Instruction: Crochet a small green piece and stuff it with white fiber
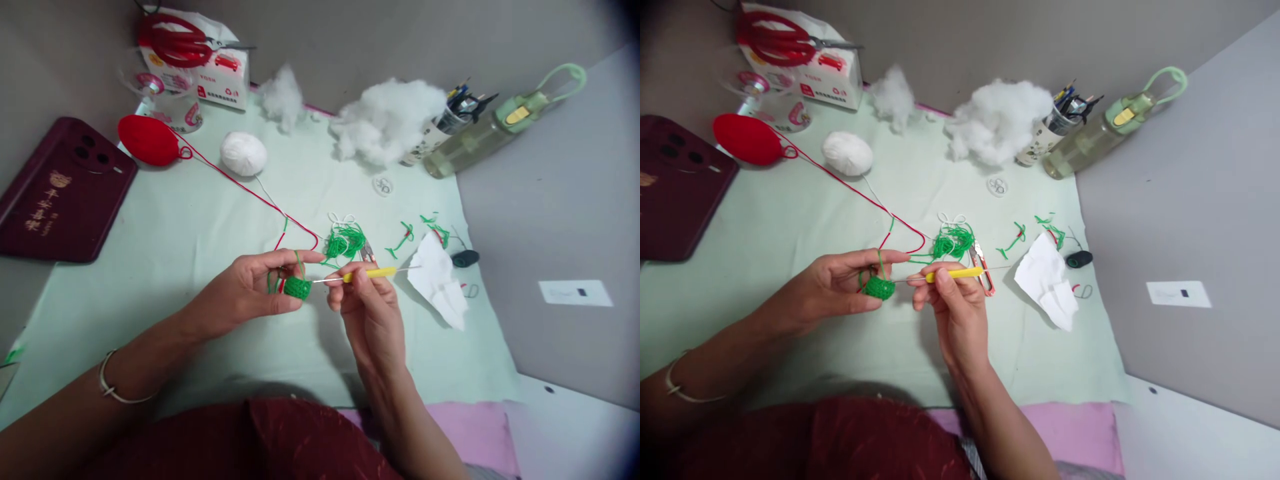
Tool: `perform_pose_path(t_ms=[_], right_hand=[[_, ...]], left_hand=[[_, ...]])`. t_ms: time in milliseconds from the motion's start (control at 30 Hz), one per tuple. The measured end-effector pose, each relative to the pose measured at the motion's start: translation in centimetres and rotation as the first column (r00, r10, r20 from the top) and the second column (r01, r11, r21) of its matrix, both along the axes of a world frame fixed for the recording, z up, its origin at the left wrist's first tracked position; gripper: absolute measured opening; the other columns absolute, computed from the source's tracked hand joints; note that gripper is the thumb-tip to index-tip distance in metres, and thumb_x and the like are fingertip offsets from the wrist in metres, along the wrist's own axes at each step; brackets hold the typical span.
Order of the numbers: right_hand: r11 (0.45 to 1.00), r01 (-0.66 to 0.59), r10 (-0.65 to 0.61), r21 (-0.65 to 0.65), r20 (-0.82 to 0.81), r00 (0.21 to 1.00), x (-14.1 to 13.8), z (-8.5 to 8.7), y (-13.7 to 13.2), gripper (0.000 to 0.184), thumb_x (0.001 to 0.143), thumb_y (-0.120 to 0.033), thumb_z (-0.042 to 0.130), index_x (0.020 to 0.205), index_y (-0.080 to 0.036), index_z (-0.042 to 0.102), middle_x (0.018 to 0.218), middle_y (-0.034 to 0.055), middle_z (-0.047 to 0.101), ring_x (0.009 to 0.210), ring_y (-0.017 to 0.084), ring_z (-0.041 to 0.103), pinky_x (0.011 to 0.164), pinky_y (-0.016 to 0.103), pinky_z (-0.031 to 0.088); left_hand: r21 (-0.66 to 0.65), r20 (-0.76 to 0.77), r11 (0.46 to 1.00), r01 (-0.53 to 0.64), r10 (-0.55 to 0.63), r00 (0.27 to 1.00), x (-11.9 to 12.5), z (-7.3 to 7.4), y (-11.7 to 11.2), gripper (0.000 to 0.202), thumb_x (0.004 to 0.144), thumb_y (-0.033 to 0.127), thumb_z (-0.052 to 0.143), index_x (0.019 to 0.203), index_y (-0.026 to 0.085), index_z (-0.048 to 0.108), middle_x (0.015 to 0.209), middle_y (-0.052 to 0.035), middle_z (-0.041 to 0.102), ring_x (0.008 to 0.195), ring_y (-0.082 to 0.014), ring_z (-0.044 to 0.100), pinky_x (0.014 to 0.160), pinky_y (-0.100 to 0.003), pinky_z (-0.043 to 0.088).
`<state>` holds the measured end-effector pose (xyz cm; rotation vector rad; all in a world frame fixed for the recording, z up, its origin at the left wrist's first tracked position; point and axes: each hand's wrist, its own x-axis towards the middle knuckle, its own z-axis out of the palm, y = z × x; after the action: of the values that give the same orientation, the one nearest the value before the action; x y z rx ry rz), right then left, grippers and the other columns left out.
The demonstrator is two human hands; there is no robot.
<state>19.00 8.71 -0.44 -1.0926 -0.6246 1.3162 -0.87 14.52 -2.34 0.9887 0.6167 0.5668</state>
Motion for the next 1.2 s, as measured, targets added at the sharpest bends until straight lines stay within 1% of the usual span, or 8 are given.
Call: perform_pose_path(t_ms=[167, 333, 467, 633, 800, 1000, 1133, 1200], right_hand=[[1.0, 0.0, 0.0, 0.023, 0.019, 1.0, -0.1, -0.2, 0.0, 0.015, 0.088, -0.037, 0.079, 0.084, -0.023, 0.082, 0.075, 0.0017, 0.076, 0.056, 0.009, 0.063, 0.055, 0.021, 0.055], [0.996, -0.01, 0.0, 0.094, 0.109, 0.994, 0.3, 0.0, -0.1, 0.015, 0.089, -0.037, 0.079, 0.084, -0.024, 0.083, 0.079, 0.0024, 0.076, 0.058, 0.011, 0.065, 0.057, 0.025, 0.057], [0.998, -0.007, 0.004, 0.068, 0.047, 0.999, 0.2, -0.2, -0.2, 0.016, 0.089, -0.039, 0.079, 0.085, -0.024, 0.082, 0.075, 0.0015, 0.075, 0.057, 0.011, 0.063, 0.053, 0.023, 0.054], [0.982, -0.056, 0.025, 0.182, 0.169, 0.985, -0.4, -0.7, -0.4, 0.017, 0.092, -0.043, 0.076, 0.089, -0.026, 0.08, 0.079, 0.0016, 0.077, 0.054, 0.011, 0.06, 0.054, 0.027, 0.055], [0.948, -0.072, -0.077, 0.311, 0.442, 0.894, -0.7, -1.2, -0.3, 0.011, 0.095, -0.034, 0.072, 0.095, -0.028, 0.082, 0.09, 0.004, 0.079, 0.075, 0.018, 0.068, 0.068, 0.034, 0.057], [0.954, -0.234, 0.15, 0.188, 0.378, 0.914, -0.2, -1.3, 0.6, 0.009, 0.091, -0.03, 0.077, 0.098, -0.032, 0.083, 0.1, 0.0032, 0.075, 0.102, 0.02, 0.066, 0.09, 0.036, 0.055], [0.947, -0.297, 0.253, 0.122, 0.285, 0.925, -0.1, -1.0, 1.8, 0.016, 0.086, -0.034, 0.082, 0.102, -0.033, 0.082, 0.103, 0.0016, 0.074, 0.099, 0.019, 0.066, 0.089, 0.034, 0.054], [0.944, -0.309, 0.264, 0.112, 0.303, 0.916, -0.3, -0.7, 2.4, 0.021, 0.083, -0.033, 0.085, 0.103, -0.033, 0.081, 0.099, 0.0004, 0.073, 0.091, 0.017, 0.065, 0.085, 0.033, 0.054]], left_hand=[[-0.111, 0.038, 0.993, 0.032, -0.028, 0.999, 0.2, 0.0, -0.1, 0.048, 0.088, 0.026, 0.076, 0.135, 0.037, 0.073, 0.098, 0.0005, 0.062, 0.092, -0.0142, 0.053, 0.085, -0.026, 0.041], [-0.29, 0.207, 0.952, 0.099, -0.039, 0.978, 0.4, -0.1, 0.2, 0.044, 0.085, 0.03, 0.069, 0.127, 0.022, 0.079, 0.083, -0.0013, 0.062, 0.077, -0.0135, 0.052, 0.077, -0.027, 0.043], [-0.295, 0.204, 0.952, 0.084, -0.023, 0.979, 0.5, -0.1, 0.2, 0.041, 0.085, 0.032, 0.074, 0.125, 0.024, 0.079, 0.087, -0.002, 0.065, 0.081, -0.0136, 0.055, 0.08, -0.026, 0.044], [-0.106, 0.04, 0.994, 0.006, -0.002, 0.999, 1.0, 0.5, -0.8, 0.058, 0.078, 0.028, 0.089, 0.134, 0.031, 0.073, 0.099, -0.0012, 0.071, 0.095, -0.0184, 0.063, 0.09, -0.032, 0.048], [0.084, -0.115, 0.992, -0.09, 0.1, 0.988, 1.6, 1.0, -1.6, 0.065, 0.08, 0.033, 0.088, 0.142, 0.029, 0.067, 0.11, -0.0025, 0.072, 0.108, -0.0221, 0.067, 0.104, -0.037, 0.048], [0.512, -0.354, 0.854, -0.09, 0.306, 0.884, 1.8, 1.6, -1.5, 0.057, 0.086, 0.027, 0.076, 0.141, 0.023, 0.065, 0.105, -0.0033, 0.067, 0.091, -0.0178, 0.065, 0.083, -0.029, 0.056], [0.707, -0.351, 0.707, -0.029, 0.386, 0.853, 1.6, 1.9, -1.2, 0.052, 0.091, 0.02, 0.067, 0.142, 0.025, 0.063, 0.106, -0.0028, 0.067, 0.094, -0.0174, 0.065, 0.094, -0.029, 0.055], [0.723, -0.356, 0.691, -0.015, 0.391, 0.849, 1.5, 1.9, -1.0, 0.051, 0.093, 0.019, 0.065, 0.143, 0.026, 0.062, 0.105, -0.0023, 0.067, 0.096, -0.0177, 0.065, 0.097, -0.03, 0.054]])
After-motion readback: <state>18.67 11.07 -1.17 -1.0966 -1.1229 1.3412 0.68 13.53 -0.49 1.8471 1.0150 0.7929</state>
